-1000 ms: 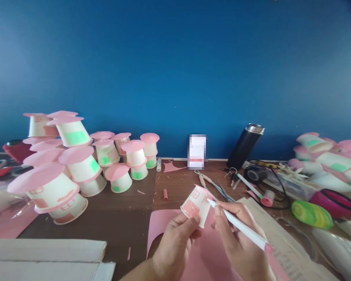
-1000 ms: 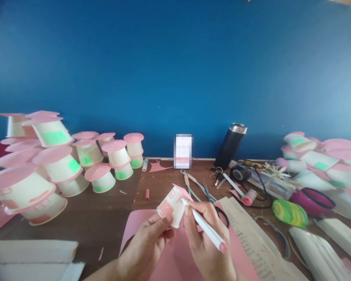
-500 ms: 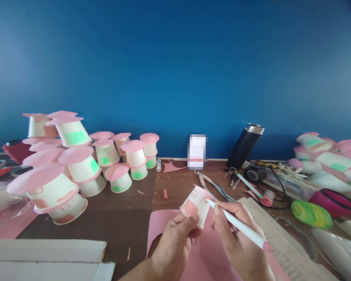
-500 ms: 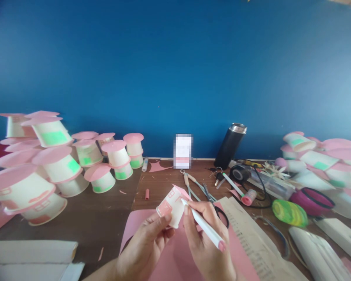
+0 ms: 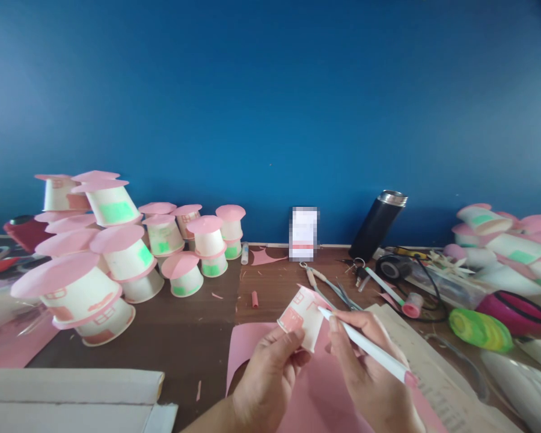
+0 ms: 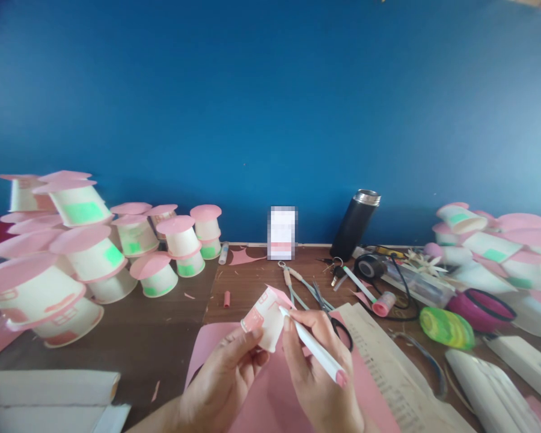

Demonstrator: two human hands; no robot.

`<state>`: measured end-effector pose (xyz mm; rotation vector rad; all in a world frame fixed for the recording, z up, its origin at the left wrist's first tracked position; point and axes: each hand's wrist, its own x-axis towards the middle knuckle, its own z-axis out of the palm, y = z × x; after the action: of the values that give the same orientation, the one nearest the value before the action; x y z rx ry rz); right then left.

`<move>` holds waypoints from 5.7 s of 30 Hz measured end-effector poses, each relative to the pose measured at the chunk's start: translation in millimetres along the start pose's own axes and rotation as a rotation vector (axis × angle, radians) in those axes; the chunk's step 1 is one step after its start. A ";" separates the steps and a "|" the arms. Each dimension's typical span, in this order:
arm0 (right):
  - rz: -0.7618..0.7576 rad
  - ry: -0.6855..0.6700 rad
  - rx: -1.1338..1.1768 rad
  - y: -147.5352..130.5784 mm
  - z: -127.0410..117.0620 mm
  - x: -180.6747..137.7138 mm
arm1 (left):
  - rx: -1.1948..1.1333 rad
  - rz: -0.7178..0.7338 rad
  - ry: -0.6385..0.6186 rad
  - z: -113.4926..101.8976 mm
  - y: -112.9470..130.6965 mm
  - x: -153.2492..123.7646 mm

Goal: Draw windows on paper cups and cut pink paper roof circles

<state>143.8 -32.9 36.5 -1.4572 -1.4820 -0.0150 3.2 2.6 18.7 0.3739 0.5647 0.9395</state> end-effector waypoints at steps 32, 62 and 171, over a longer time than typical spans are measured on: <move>-0.003 -0.005 0.008 -1.8 -0.8 0.9 | -0.147 -0.018 0.032 -3.5 -1.8 2.8; 0.002 -0.010 0.001 0.0 0.8 0.3 | -0.192 -0.047 0.093 -1.7 0.1 4.1; -0.040 -0.058 0.006 -5.1 3.5 -3.0 | -0.154 -0.021 0.093 -1.0 0.5 4.6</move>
<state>137.1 -34.3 36.0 -1.4334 -1.5569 0.0075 4.4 6.8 16.9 0.1862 0.5757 0.9769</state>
